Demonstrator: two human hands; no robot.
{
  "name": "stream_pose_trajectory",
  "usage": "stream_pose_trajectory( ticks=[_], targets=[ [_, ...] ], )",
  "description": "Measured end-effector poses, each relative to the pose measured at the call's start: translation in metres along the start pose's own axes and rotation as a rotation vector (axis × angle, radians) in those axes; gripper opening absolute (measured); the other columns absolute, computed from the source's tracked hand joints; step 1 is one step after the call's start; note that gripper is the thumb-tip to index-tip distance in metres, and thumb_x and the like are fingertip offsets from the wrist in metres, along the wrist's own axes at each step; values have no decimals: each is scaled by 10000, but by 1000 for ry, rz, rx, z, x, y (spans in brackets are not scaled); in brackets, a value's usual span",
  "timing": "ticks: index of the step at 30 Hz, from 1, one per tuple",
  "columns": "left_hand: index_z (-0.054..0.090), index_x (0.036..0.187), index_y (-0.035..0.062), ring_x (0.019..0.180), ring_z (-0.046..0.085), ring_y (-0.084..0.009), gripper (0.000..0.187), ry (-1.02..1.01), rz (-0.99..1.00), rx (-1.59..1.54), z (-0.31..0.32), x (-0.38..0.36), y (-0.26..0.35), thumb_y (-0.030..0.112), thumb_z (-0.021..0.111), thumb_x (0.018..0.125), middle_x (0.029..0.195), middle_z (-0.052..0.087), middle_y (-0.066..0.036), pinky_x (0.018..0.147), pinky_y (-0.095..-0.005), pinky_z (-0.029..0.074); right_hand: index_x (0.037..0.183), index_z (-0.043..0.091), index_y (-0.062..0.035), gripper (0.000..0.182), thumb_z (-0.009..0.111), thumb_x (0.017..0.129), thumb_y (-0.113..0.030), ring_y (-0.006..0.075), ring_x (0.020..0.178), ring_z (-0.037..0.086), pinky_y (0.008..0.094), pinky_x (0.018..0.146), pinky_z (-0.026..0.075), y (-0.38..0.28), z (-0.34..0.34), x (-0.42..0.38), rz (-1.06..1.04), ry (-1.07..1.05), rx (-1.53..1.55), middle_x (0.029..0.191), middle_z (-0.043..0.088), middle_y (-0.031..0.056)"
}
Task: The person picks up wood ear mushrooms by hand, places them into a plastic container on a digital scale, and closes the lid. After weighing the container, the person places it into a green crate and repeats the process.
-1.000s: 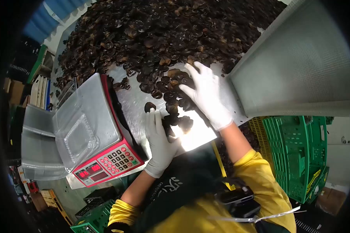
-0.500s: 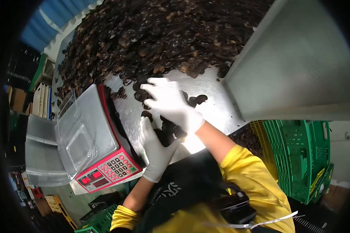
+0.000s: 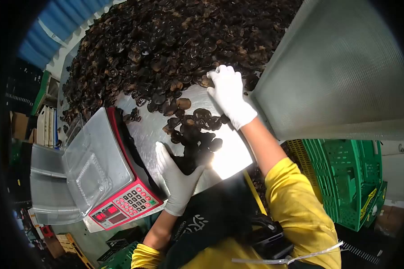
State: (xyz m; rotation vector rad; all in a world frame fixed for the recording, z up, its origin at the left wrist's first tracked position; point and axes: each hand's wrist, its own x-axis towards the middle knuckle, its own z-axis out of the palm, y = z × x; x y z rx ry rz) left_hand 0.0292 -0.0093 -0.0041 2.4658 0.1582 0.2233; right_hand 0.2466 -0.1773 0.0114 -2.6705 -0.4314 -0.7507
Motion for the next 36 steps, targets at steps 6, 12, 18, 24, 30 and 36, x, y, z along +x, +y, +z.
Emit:
stream_pose_trajectory(
  ticks=[6, 12, 18, 24, 30, 36],
  targets=[
    [130, 1473, -123, 1400, 247, -473, 1229, 7, -24, 2, -1, 0, 2, 395, 870, 640, 1501, 240, -346, 1159, -503, 206, 795, 694, -95, 107, 683, 817, -199, 227, 934, 567, 377, 810, 426, 8, -8, -15, -13, -47, 258, 949, 635, 22],
    [141, 1473, -121, 1388, 266, -473, 1233, 1, -9, 7, 1, 0, -1, 434, 865, 645, 1496, 250, -346, 1148, -503, 222, 876, 655, 4, 79, 665, 881, -74, 165, 875, 594, 259, 772, 486, 13, -51, -55, 430, -227, 904, 940, 624, 67],
    [146, 1480, -110, 1389, 266, -466, 1203, 9, 6, 5, 2, 1, -2, 377, 862, 645, 1504, 250, -330, 1148, -501, 220, 922, 684, -31, 106, 681, 825, -71, 250, 810, 647, 341, 758, 505, 24, -44, -69, 327, -308, 660, 836, 643, 110],
    [208, 1461, -112, 1389, 266, -459, 1161, -3, -41, -54, -1, 2, 2, 359, 863, 626, 1487, 296, -315, 1152, -516, 201, 989, 712, -103, 239, 727, 759, -166, 283, 851, 629, 403, 757, 508, 22, -10, -24, -16, -189, 42, 880, 621, 89],
    [205, 1462, -112, 1393, 264, -454, 1161, 18, -21, -57, 1, 1, -1, 344, 867, 625, 1488, 300, -306, 1158, -513, 199, 823, 679, -100, 105, 698, 765, -186, 263, 893, 607, 421, 763, 468, 1, -77, -50, -98, -247, -29, 877, 607, 94],
    [209, 1461, -113, 1396, 263, -448, 1145, 26, 3, -64, 2, 1, -2, 314, 866, 625, 1488, 302, -300, 1161, -505, 197, 839, 654, -119, 135, 724, 740, -179, 265, 824, 646, 411, 726, 498, 2, -174, -133, -222, -735, -205, 819, 633, 108]
  ],
)
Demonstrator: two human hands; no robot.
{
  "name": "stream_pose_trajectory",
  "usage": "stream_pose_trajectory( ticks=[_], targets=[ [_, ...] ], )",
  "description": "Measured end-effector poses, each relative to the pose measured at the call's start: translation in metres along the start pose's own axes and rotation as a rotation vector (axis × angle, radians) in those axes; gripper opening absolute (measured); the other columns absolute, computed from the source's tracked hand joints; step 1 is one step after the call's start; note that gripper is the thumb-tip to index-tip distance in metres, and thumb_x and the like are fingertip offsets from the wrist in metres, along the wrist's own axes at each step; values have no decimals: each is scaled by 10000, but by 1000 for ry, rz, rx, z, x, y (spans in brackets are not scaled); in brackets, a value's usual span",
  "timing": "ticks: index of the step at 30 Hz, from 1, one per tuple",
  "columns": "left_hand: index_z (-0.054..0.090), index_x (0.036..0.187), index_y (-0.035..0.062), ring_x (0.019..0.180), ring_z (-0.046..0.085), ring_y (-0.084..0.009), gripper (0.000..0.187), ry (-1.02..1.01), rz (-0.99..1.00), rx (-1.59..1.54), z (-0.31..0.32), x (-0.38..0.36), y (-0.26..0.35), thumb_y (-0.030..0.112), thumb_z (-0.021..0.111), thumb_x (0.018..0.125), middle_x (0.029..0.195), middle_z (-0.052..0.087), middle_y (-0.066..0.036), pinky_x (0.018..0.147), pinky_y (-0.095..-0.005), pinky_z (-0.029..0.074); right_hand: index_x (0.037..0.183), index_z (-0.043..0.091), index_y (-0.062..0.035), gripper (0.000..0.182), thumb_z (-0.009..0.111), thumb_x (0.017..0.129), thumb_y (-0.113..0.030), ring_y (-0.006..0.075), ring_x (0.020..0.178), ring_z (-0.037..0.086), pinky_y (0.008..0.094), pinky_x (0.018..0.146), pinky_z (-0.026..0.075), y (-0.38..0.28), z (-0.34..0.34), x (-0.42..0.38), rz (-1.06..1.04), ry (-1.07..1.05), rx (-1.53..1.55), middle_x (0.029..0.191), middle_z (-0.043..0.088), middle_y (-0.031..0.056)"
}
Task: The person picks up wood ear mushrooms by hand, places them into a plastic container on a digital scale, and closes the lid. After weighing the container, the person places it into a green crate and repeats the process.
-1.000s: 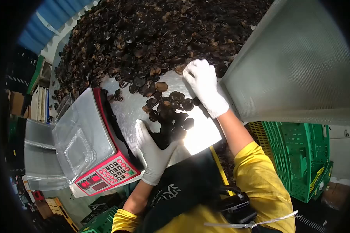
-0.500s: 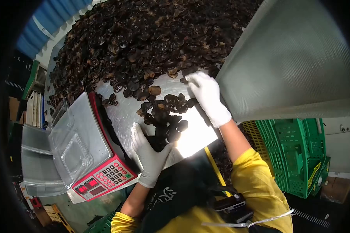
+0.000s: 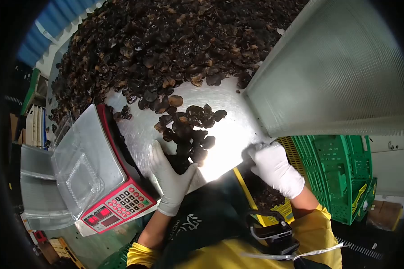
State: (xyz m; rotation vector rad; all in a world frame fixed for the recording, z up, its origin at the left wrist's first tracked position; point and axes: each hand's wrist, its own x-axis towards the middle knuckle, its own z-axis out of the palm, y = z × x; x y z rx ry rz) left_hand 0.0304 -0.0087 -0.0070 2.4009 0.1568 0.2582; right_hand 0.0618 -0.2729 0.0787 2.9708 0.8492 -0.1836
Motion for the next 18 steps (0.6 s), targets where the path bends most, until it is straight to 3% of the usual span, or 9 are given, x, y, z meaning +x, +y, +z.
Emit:
stream_pose_trajectory(
  ticks=[1, 3, 7, 10, 13, 16, 17, 18],
  targets=[
    [213, 1459, -113, 1394, 265, -449, 1144, 2, 11, -2, 0, 0, 0, 311, 867, 621, 1489, 301, -301, 1160, -505, 199, 886, 658, -113, 164, 723, 759, -195, 251, 814, 641, 382, 711, 501, 0, -4, 13, 37, 29, 64, 851, 634, 105],
    [216, 1458, -113, 1393, 266, -451, 1143, 7, 23, -1, -1, 0, 0, 308, 867, 617, 1489, 300, -302, 1159, -506, 201, 1026, 668, -115, 305, 739, 736, -179, 302, 833, 651, 395, 761, 520, 9, 7, 58, 112, 302, 107, 1010, 655, 69],
    [199, 1467, -104, 1379, 281, -462, 1149, 0, 1, 12, -2, 0, 1, 293, 864, 618, 1480, 301, -312, 1147, -511, 221, 1039, 680, -148, 282, 716, 759, -154, 285, 908, 629, 386, 781, 514, 14, 27, 177, 108, 669, 281, 969, 629, 87],
    [180, 1477, -98, 1371, 289, -469, 1157, 13, 5, 14, -1, 0, -1, 281, 861, 622, 1484, 290, -318, 1142, -510, 231, 998, 697, -136, 234, 716, 768, -176, 268, 914, 613, 400, 777, 505, 22, 46, 229, 123, 610, 183, 928, 613, 77],
    [190, 1476, -95, 1373, 287, -468, 1154, 17, 13, 7, -1, 1, -1, 285, 862, 618, 1482, 292, -318, 1144, -509, 228, 933, 707, -115, 169, 709, 784, -195, 272, 897, 613, 400, 767, 498, 23, 39, 225, 99, 615, 219, 904, 605, 78],
    [210, 1468, -95, 1383, 281, -453, 1142, 0, 6, 7, -3, 1, 2, 285, 866, 613, 1473, 309, -309, 1147, -512, 220, 928, 694, -118, 131, 664, 824, -193, 267, 885, 600, 392, 760, 468, 20, 26, 166, 19, 625, 232, 888, 601, 83],
    [226, 1461, -99, 1391, 277, -440, 1135, -5, -5, 11, -3, 2, 3, 283, 869, 608, 1469, 324, -296, 1149, -515, 213, 930, 677, -110, 126, 654, 832, -186, 266, 866, 603, 393, 742, 470, 11, 12, 132, 27, 561, 151, 892, 599, 96],
    [226, 1461, -99, 1391, 277, -440, 1135, -18, -5, 9, -4, 2, 3, 283, 869, 608, 1469, 324, -296, 1149, -515, 213, 882, 670, -107, 84, 647, 829, -169, 266, 853, 607, 387, 735, 479, 5, 3, 99, 71, 357, 50, 884, 607, 101]
  ],
)
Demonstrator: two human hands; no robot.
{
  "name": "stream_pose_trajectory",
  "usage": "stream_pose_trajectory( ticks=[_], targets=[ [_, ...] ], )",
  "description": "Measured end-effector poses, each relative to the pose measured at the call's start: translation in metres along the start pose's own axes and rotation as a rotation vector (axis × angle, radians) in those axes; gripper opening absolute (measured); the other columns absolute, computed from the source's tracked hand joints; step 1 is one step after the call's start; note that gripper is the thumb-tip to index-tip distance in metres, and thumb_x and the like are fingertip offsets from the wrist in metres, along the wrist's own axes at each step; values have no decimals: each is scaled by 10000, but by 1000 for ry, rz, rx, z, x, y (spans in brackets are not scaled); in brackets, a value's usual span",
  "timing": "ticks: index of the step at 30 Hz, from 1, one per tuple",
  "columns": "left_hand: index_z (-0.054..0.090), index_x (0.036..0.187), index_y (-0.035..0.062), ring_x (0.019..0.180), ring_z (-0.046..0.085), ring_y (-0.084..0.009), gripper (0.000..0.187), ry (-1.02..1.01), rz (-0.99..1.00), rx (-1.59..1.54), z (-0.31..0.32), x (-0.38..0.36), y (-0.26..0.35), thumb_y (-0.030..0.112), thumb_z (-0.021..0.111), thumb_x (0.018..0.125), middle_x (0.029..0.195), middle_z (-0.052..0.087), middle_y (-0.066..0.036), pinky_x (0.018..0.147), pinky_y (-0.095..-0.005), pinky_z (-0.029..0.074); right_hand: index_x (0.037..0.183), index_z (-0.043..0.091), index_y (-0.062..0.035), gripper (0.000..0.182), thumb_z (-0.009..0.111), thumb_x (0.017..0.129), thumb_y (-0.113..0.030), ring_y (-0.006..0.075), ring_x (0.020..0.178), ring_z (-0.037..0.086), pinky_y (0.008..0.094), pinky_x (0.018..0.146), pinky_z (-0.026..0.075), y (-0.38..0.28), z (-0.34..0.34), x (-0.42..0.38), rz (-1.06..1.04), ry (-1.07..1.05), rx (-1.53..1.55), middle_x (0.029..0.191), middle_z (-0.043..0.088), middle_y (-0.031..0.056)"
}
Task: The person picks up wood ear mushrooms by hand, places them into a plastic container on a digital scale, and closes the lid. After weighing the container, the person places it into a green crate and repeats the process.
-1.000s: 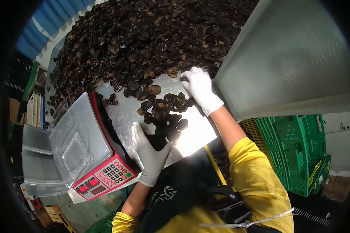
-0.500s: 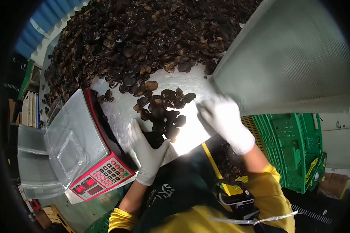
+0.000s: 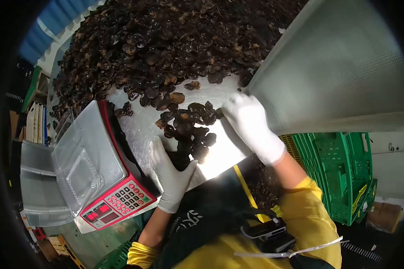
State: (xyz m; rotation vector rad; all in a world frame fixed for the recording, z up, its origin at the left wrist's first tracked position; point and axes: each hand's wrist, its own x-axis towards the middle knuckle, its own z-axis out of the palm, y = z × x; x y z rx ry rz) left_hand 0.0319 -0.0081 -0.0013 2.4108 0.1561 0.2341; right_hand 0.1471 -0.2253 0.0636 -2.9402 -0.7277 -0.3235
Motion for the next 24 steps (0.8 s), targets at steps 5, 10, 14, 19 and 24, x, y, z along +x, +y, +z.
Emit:
stream_pose_trajectory(
  ticks=[5, 10, 14, 19, 24],
  targets=[
    [204, 1470, -92, 1381, 275, -472, 1129, -9, -3, -18, 1, -1, -1, 271, 856, 623, 1468, 295, -335, 1155, -504, 219, 884, 692, -133, 145, 613, 765, -108, 236, 750, 657, 373, 684, 505, 15, -39, -99, -32, -343, 16, 852, 676, 50],
    [208, 1471, -90, 1382, 282, -462, 1127, 11, 14, -17, 1, -1, -1, 266, 857, 621, 1484, 287, -320, 1152, -494, 229, 930, 697, -137, 169, 645, 807, -33, 297, 752, 624, 391, 699, 513, 8, -8, -49, 25, 59, 196, 835, 642, 68],
    [215, 1473, -83, 1377, 294, -451, 1124, 33, 11, -21, 4, -2, -3, 261, 858, 618, 1486, 292, -307, 1141, -495, 244, 972, 695, -116, 164, 632, 827, -158, 294, 854, 630, 399, 752, 502, 7, 40, 27, 119, 187, 444, 871, 608, 91],
    [244, 1454, -90, 1360, 301, -450, 1107, 27, 5, -4, 4, -2, -3, 329, 858, 633, 1459, 329, -292, 1131, -515, 238, 1059, 697, -148, 268, 668, 802, -219, 292, 887, 637, 396, 787, 508, 2, 93, 95, 53, 97, 489, 928, 624, 88],
    [245, 1455, -89, 1372, 285, -450, 1103, 38, 9, -5, 5, -2, -3, 335, 855, 639, 1450, 339, -283, 1137, -522, 231, 1042, 696, -115, 247, 687, 802, -171, 287, 881, 646, 371, 776, 514, 1, 67, 75, 95, 111, 441, 928, 634, 88]
  ],
)
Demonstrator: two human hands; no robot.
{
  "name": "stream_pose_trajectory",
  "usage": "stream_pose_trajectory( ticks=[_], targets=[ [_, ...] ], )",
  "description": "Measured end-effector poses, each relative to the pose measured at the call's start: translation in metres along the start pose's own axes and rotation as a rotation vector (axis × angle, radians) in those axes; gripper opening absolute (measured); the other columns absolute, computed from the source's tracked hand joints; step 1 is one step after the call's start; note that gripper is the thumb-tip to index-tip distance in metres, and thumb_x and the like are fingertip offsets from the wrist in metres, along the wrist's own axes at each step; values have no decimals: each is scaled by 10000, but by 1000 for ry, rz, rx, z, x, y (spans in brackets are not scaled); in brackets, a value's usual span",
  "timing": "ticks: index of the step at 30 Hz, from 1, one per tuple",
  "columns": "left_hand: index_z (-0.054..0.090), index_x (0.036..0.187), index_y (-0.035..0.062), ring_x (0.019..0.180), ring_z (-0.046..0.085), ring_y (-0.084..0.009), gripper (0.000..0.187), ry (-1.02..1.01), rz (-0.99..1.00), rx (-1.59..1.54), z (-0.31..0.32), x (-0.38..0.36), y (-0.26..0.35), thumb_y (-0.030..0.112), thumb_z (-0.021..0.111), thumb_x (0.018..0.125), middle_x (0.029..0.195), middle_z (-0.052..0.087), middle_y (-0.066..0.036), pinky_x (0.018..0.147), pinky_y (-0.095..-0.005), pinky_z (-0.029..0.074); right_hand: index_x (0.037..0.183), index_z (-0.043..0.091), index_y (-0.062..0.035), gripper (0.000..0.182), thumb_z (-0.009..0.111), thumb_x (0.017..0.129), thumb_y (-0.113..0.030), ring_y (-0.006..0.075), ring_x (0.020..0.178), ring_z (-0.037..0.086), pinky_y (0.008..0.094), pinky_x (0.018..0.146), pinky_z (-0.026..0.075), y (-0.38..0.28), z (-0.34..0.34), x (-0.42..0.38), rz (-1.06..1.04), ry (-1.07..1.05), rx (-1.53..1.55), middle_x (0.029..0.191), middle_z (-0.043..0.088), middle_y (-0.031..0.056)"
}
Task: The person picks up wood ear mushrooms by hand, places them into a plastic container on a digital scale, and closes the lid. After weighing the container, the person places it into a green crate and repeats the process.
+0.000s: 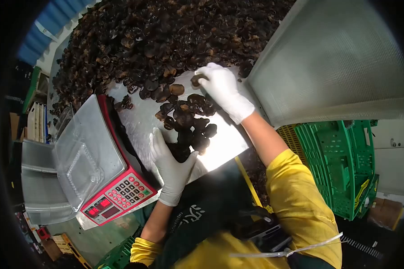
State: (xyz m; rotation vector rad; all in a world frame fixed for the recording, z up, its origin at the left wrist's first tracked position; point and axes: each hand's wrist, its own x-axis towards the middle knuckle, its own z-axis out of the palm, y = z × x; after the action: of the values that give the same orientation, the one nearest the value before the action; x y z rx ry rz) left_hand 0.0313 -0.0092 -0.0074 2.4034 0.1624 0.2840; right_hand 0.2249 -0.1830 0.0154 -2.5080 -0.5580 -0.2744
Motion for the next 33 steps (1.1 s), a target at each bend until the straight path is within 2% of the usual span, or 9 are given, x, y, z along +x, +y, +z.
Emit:
stream_pose_trajectory(
  ticks=[5, 8, 13, 19, 25, 27, 29, 31, 33],
  targets=[
    [241, 1460, -84, 1396, 255, -449, 1107, -29, -10, -14, -2, 1, 1, 320, 860, 636, 1459, 339, -260, 1148, -523, 218, 1041, 688, -78, 240, 683, 802, -67, 289, 832, 645, 362, 745, 515, 7, -38, -59, 90, 100, -57, 902, 622, 105],
    [239, 1460, -85, 1397, 254, -448, 1108, -30, 15, 7, -2, 1, 1, 307, 863, 633, 1459, 337, -261, 1148, -523, 217, 1099, 666, -106, 290, 627, 812, -85, 289, 1005, 590, 404, 850, 476, -3, -43, -78, 180, -42, -203, 978, 615, 98],
    [257, 1445, -89, 1395, 260, -448, 1093, -19, 9, -13, -1, 0, -3, 300, 864, 623, 1440, 355, -268, 1149, -522, 220, 1131, 662, -83, 329, 696, 807, -130, 312, 1095, 565, 386, 943, 437, -27, -30, -72, 5, 33, -153, 1144, 615, 116],
    [284, 1419, -94, 1388, 275, -448, 1072, 14, 29, -18, -1, 0, -4, 296, 867, 608, 1415, 374, -276, 1150, -516, 223, 971, 700, -20, 161, 662, 857, -128, 289, 1014, 603, 377, 925, 442, -18, -16, -66, 163, -36, -152, 1045, 643, 116],
    [289, 1412, -101, 1392, 267, -454, 1069, 13, 41, -36, 0, 1, -4, 283, 872, 603, 1408, 373, -286, 1152, -515, 221, 949, 687, 32, 131, 604, 906, -59, 175, 790, 588, 280, 753, 474, -14, -27, -80, 309, 208, 637, 947, 628, 81],
    [291, 1409, -102, 1393, 264, -457, 1065, 7, 31, -44, 0, 1, -3, 277, 873, 602, 1407, 372, -288, 1153, -515, 220, 939, 694, 12, 124, 604, 906, -67, 183, 739, 582, 297, 758, 473, -14, -38, -85, 185, 238, 486, 899, 615, 84],
    [296, 1406, -105, 1391, 266, -462, 1057, 5, 20, -61, -2, 2, -2, 267, 873, 603, 1411, 369, -289, 1151, -515, 224, 894, 693, -21, 92, 620, 879, -75, 216, 774, 616, 334, 772, 483, -32, -68, -98, 169, 24, 391, 891, 632, 95],
    [295, 1408, -105, 1388, 269, -463, 1061, 19, 33, -57, -1, 1, -4, 267, 875, 601, 1413, 367, -290, 1149, -517, 226, 838, 683, -51, 63, 649, 841, -104, 274, 881, 637, 377, 792, 493, -44, -105, -121, -61, -464, -354, 860, 637, 105],
    [293, 1409, -104, 1386, 272, -465, 1065, 31, 49, -60, 0, 1, -5, 267, 876, 599, 1416, 366, -292, 1147, -518, 228, 895, 675, -68, 89, 663, 825, -123, 292, 895, 633, 398, 780, 499, -44, -127, -148, -45, -620, -456, 874, 634, 108]
  ],
)
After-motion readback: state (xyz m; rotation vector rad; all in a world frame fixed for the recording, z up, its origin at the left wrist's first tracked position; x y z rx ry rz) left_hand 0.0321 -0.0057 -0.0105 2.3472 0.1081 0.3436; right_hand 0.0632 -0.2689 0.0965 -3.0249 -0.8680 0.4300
